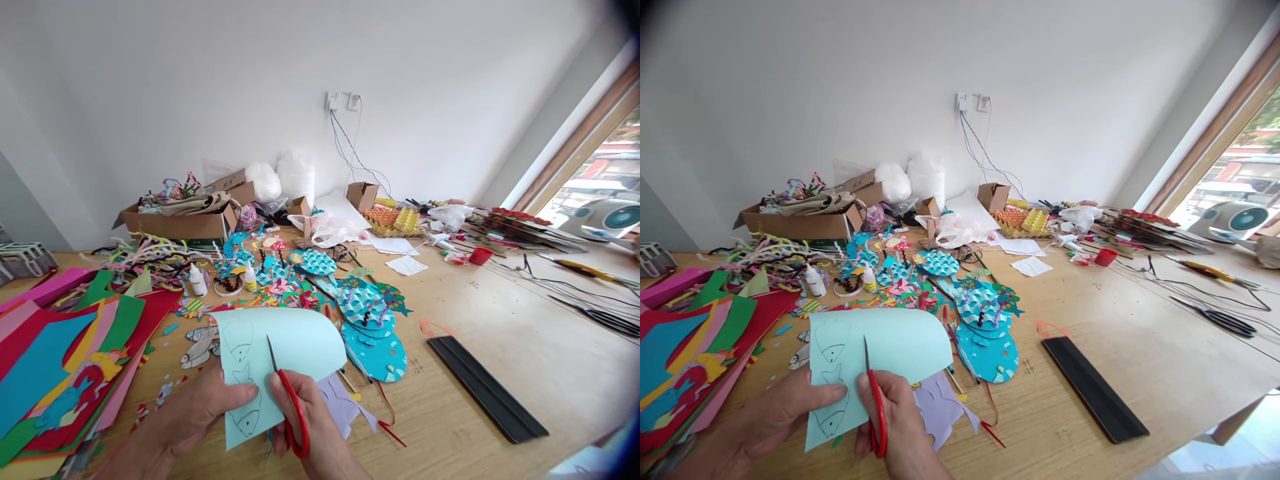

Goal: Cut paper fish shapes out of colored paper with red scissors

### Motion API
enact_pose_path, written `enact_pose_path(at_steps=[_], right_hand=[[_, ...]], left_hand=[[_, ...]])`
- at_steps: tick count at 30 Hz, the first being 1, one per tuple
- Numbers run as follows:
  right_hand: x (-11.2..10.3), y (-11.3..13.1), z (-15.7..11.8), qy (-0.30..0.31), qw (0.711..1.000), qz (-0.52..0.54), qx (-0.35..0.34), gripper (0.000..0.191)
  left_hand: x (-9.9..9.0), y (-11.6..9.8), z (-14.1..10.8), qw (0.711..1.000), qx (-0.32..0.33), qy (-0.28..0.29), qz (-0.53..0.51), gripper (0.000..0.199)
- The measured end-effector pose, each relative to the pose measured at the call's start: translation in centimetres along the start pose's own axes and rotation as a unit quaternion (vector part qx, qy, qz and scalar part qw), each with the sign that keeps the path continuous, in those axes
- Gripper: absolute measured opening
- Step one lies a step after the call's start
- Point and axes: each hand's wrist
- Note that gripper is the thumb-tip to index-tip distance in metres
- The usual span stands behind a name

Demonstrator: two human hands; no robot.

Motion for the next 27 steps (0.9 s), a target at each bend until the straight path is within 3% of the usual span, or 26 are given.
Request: enact_pose_path(at_steps=[7, 13, 20, 27], right_hand=[[0.3, 0.7, -0.1, -0.011, 1.000, 0.010, -0.012, 0.057], [0.1, -0.2, 0.1, -0.029, 1.000, 0.003, -0.001, 0.058], [-0.3, -0.4, 0.2, -0.051, 0.996, -0.075, 0.010, 0.063], [-1.0, -1.7, 0.5, -0.083, 0.972, -0.213, -0.059, 0.051]], left_hand=[[0.2, 0.4, -0.1, 1.000, -0.016, -0.004, -0.014, 0.035], [0.2, 1.1, -0.2, 0.998, -0.030, -0.050, -0.006, 0.036], [-0.7, 1.6, -0.2, 0.999, -0.006, -0.022, 0.043, 0.033], [-2.2, -0.2, -0.1, 0.984, 0.028, -0.174, 0.035, 0.048]])
Point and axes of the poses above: each hand's wrist, its own z-axis towards the middle knuckle, its own x-axis out of the palm, y = z × x, and after that the axes turned 15 degrees about z, right-handed
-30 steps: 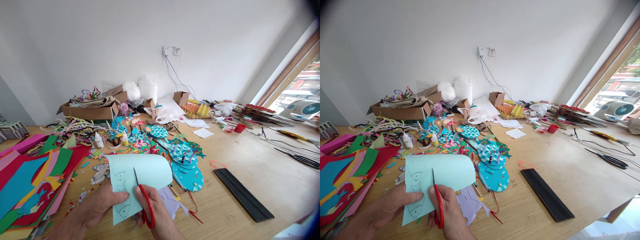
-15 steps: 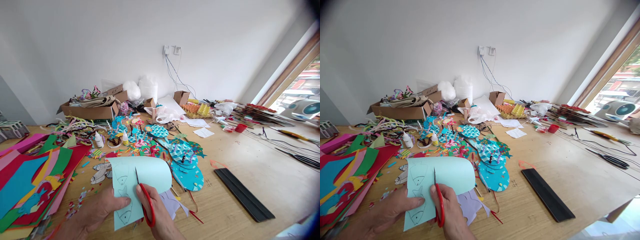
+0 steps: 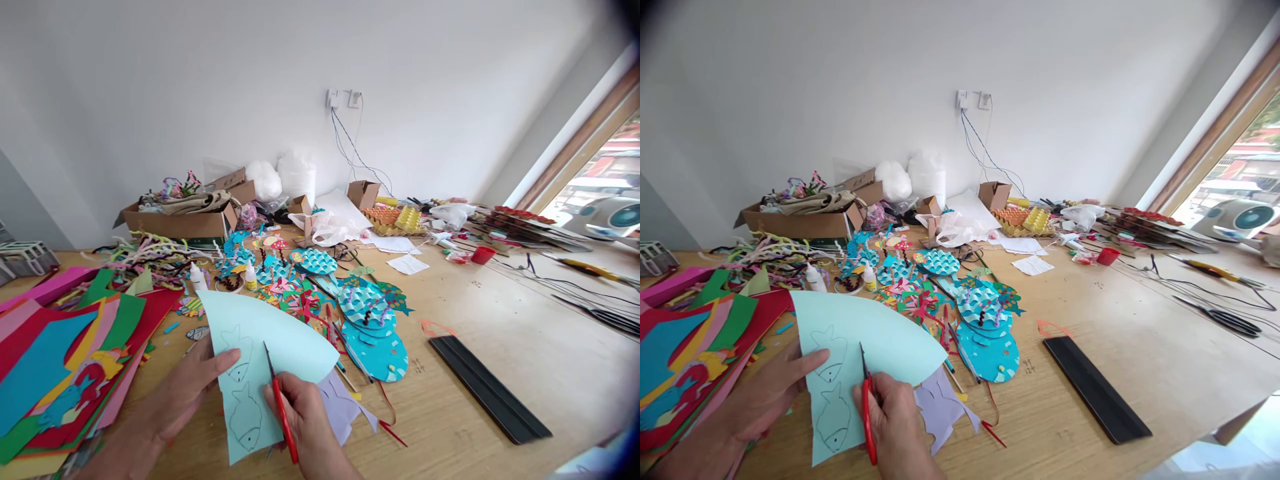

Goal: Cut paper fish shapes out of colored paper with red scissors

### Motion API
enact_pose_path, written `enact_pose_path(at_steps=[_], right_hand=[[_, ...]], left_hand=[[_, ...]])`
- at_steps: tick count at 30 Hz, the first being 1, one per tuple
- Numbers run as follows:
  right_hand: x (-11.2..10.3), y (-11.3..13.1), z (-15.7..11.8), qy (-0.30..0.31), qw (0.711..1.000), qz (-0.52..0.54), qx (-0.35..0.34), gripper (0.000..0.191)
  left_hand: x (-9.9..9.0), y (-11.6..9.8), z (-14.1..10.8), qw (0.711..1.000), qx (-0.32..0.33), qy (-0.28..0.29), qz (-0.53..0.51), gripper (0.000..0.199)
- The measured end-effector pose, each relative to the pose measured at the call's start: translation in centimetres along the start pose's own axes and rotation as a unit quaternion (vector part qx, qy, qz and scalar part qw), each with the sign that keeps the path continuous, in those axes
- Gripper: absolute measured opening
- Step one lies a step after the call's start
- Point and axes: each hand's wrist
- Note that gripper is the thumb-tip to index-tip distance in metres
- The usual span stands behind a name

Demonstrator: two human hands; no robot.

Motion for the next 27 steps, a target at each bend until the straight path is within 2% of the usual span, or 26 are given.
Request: enact_pose_path(at_steps=[3, 6, 9, 14, 21, 27], right_hand=[[0.2, 0.2, 0.0, -0.004, 1.000, -0.018, -0.011, 0.048], [0.2, 0.6, -0.1, 0.007, 1.000, -0.004, 0.000, 0.048], [0.1, 1.0, -0.2, 0.040, 0.999, 0.032, -0.001, 0.050], [-0.3, 1.8, -0.3, 0.077, 0.995, 0.069, 0.005, 0.057], [-0.6, 1.3, -0.2, 0.078, 0.994, 0.072, 0.021, 0.056], [-0.3, 1.4, -0.1, 0.085, 0.991, 0.088, 0.048, 0.062]], left_hand=[[0.4, -0.1, 0.4, 0.998, 0.005, -0.062, 0.029, 0.044], [0.9, 0.0, 0.5, 0.996, 0.012, -0.080, 0.049, 0.036], [1.0, 0.0, 0.2, 0.999, 0.004, -0.042, 0.025, 0.035], [0.5, 0.0, -0.1, 0.999, -0.028, 0.031, -0.018, 0.050], [0.2, 0.3, 0.1, 0.997, -0.019, 0.056, -0.044, 0.059], [0.1, 0.0, -0.1, 0.998, -0.027, 0.053, -0.027, 0.061]])
Point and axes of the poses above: each hand's wrist, its own z-axis towards the middle knuckle, its own x-axis out of the palm, y = z × x, and after that the axes turned 15 degrees about z, right-handed
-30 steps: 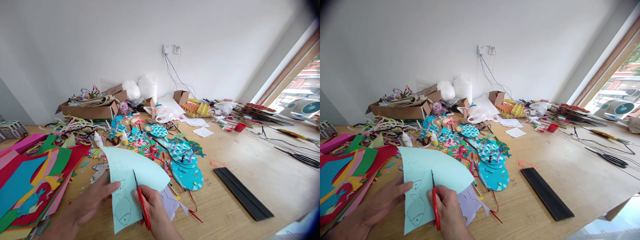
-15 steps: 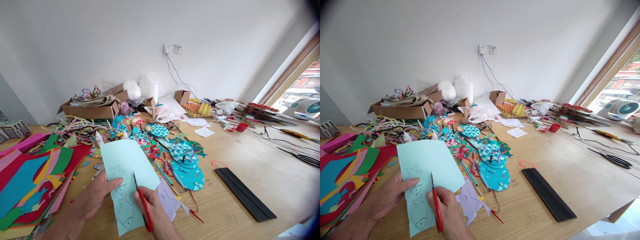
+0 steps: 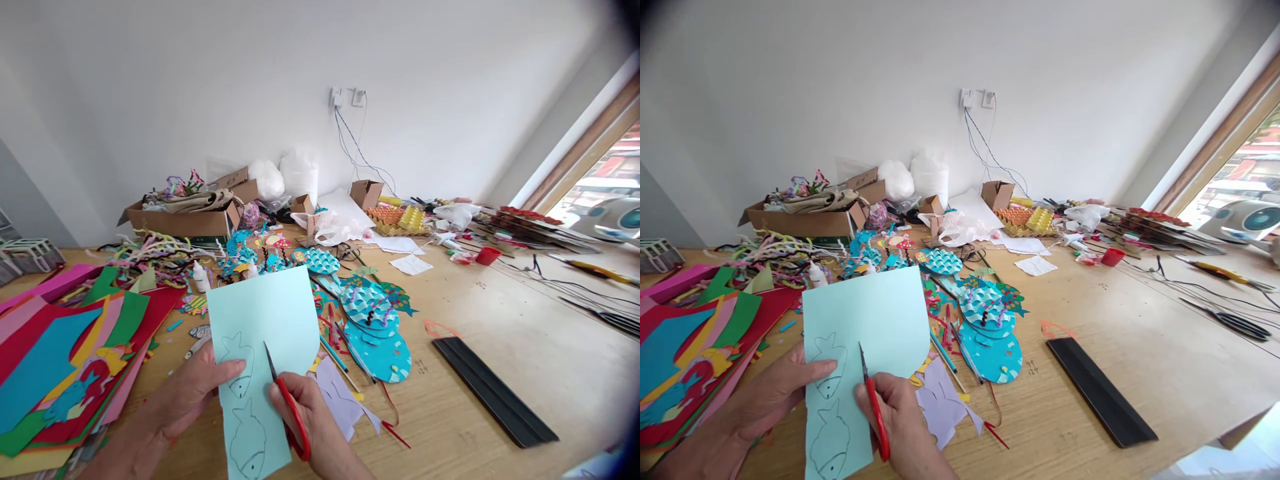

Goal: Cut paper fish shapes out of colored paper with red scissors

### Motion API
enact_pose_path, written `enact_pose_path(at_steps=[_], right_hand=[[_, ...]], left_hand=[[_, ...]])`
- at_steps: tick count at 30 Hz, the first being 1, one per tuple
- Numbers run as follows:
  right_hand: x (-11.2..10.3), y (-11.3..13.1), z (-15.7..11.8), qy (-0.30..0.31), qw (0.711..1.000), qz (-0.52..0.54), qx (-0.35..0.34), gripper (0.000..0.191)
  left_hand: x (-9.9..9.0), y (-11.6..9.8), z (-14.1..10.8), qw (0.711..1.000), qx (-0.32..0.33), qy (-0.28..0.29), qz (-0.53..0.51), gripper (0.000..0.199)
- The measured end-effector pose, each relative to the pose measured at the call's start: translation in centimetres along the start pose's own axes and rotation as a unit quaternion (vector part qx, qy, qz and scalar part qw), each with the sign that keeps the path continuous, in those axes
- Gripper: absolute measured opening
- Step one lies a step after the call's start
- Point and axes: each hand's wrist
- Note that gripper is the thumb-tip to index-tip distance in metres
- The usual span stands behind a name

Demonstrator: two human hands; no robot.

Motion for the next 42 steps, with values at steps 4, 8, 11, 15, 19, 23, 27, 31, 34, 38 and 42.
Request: enact_pose_path(at_steps=[4, 8, 11, 15, 19, 23, 27, 31, 34, 38, 42], right_hand=[[0.0, 0.7, -0.1, 0.019, 0.999, -0.018, -0.025, 0.058], [0.1, 1.0, -0.1, 0.022, 0.999, -0.026, -0.043, 0.056], [0.1, 0.5, -0.1, 0.021, 0.999, -0.001, -0.040, 0.056], [0.0, 0.0, 0.0, 0.009, 1.000, -0.002, -0.029, 0.057], [0.1, 0.8, -0.2, 0.019, 0.999, -0.009, -0.034, 0.057], [0.4, 1.1, -0.1, 0.021, 0.999, 0.016, -0.048, 0.056], [0.5, 0.2, 0.2, 0.019, 0.998, 0.048, -0.040, 0.056], [0.6, 0.4, 0.2, 0.018, 0.998, 0.040, -0.047, 0.055], [0.6, 0.9, 0.1, 0.014, 0.998, 0.029, -0.055, 0.055], [0.7, 0.7, 0.2, 0.008, 0.998, 0.048, -0.044, 0.054], [0.7, 0.2, 0.4, -0.001, 0.998, 0.045, -0.033, 0.059]], left_hand=[[0.0, 0.0, -0.1, 1.000, -0.004, 0.014, 0.004, 0.054], [0.1, 0.2, -0.1, 0.999, -0.010, 0.036, -0.010, 0.050], [0.3, 0.2, 0.0, 0.999, -0.010, 0.034, -0.012, 0.051], [0.4, 0.0, 0.0, 1.000, -0.002, 0.021, 0.008, 0.050], [0.4, -0.1, 0.0, 0.999, -0.006, 0.032, 0.011, 0.049], [0.4, 0.1, -0.1, 0.999, -0.009, 0.043, 0.004, 0.051], [0.4, 0.1, -0.2, 0.999, -0.001, 0.035, 0.004, 0.051], [0.5, 0.0, -0.2, 0.999, 0.010, 0.047, 0.005, 0.042], [0.5, 0.0, -0.3, 0.998, 0.009, 0.059, 0.008, 0.033], [0.5, 0.0, -0.4, 0.998, 0.014, 0.058, 0.008, 0.035], [0.7, 0.2, -0.3, 0.998, 0.008, 0.056, 0.008, 0.036]])
Point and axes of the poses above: each hand's wrist, its own z-axis towards the middle knuckle, its own x-axis out of the palm, y = z × x, and after that the axes turned 15 degrees about z, right-handed
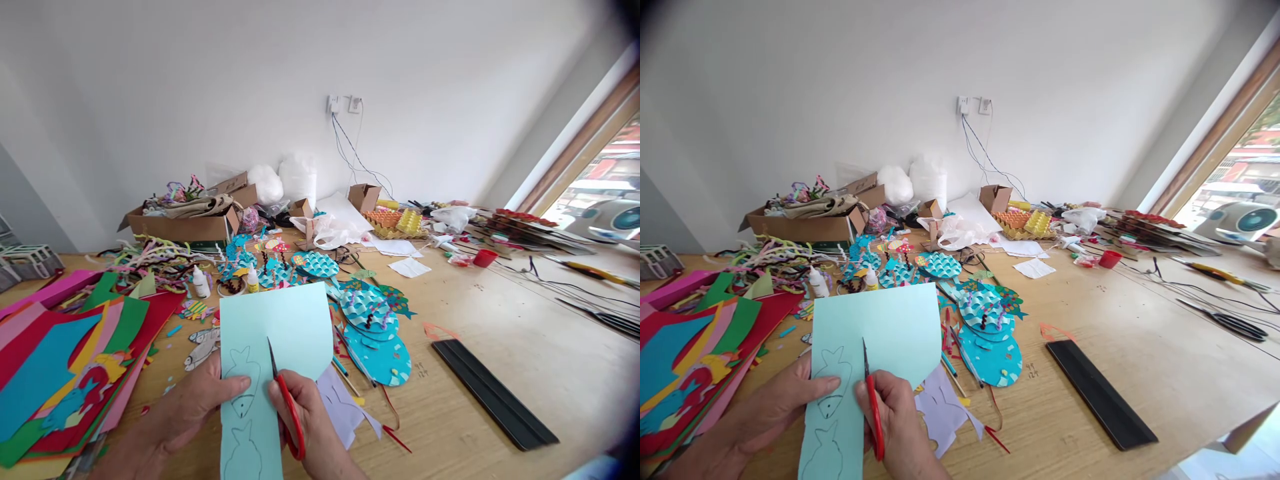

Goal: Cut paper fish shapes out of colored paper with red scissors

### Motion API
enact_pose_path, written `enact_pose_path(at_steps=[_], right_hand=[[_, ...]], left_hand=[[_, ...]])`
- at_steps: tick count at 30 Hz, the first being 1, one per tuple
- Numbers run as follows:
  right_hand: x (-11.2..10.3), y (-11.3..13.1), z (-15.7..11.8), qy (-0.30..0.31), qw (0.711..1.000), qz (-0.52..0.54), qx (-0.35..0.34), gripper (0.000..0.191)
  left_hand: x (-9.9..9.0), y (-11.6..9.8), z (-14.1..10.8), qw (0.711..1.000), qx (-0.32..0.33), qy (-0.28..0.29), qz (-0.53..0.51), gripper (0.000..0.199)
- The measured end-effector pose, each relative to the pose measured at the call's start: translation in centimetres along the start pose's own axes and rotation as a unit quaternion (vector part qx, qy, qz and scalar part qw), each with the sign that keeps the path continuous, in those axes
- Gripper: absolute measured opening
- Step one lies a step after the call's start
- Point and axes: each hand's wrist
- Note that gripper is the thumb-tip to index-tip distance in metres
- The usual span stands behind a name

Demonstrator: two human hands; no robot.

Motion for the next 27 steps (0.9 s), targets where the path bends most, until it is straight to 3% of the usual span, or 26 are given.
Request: enact_pose_path(at_steps=[8, 13, 17, 18, 20, 22, 24, 27], right_hand=[[-0.2, 0.5, -0.1, 0.024, 1.000, -0.002, -0.011, 0.058], [-0.8, 1.6, -0.7, 0.082, 0.996, -0.031, 0.017, 0.054], [-2.7, 3.3, -1.7, 0.124, 0.988, -0.075, 0.061, 0.055], [-3.3, 4.0, -2.0, 0.109, 0.991, -0.059, 0.051, 0.055], [-4.4, 5.9, -2.3, 0.033, 0.997, -0.040, -0.055, 0.052], [-5.1, 7.9, -2.2, -0.080, 0.980, -0.075, -0.168, 0.038], [-5.2, 9.6, -1.8, -0.136, 0.957, -0.123, -0.226, 0.033], [-4.3, 10.7, -0.8, -0.057, 0.976, -0.132, -0.162, 0.034]], left_hand=[[-0.3, 0.0, 0.1, 0.999, 0.001, -0.035, -0.012, 0.045], [-2.0, -1.2, -0.3, 0.999, -0.015, -0.021, 0.029, 0.042], [-3.8, -2.2, -0.7, 0.997, -0.025, -0.020, 0.072, 0.047], [-4.2, -2.5, -0.8, 0.995, -0.025, -0.020, 0.094, 0.047], [-4.9, -3.2, -0.8, 0.986, -0.026, -0.015, 0.163, 0.044], [-5.3, -4.1, -0.8, 0.969, -0.010, -0.007, 0.247, 0.037], [-5.4, -5.1, -0.8, 0.946, 0.021, 0.016, 0.322, 0.030], [-5.0, -6.7, -0.6, 0.922, 0.046, 0.061, 0.380, 0.034]])
Point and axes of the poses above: each hand's wrist, its own z-axis towards the middle knuckle, its own x-axis out of the palm, y = z × x, and after that the axes turned 15 degrees about z, right-handed
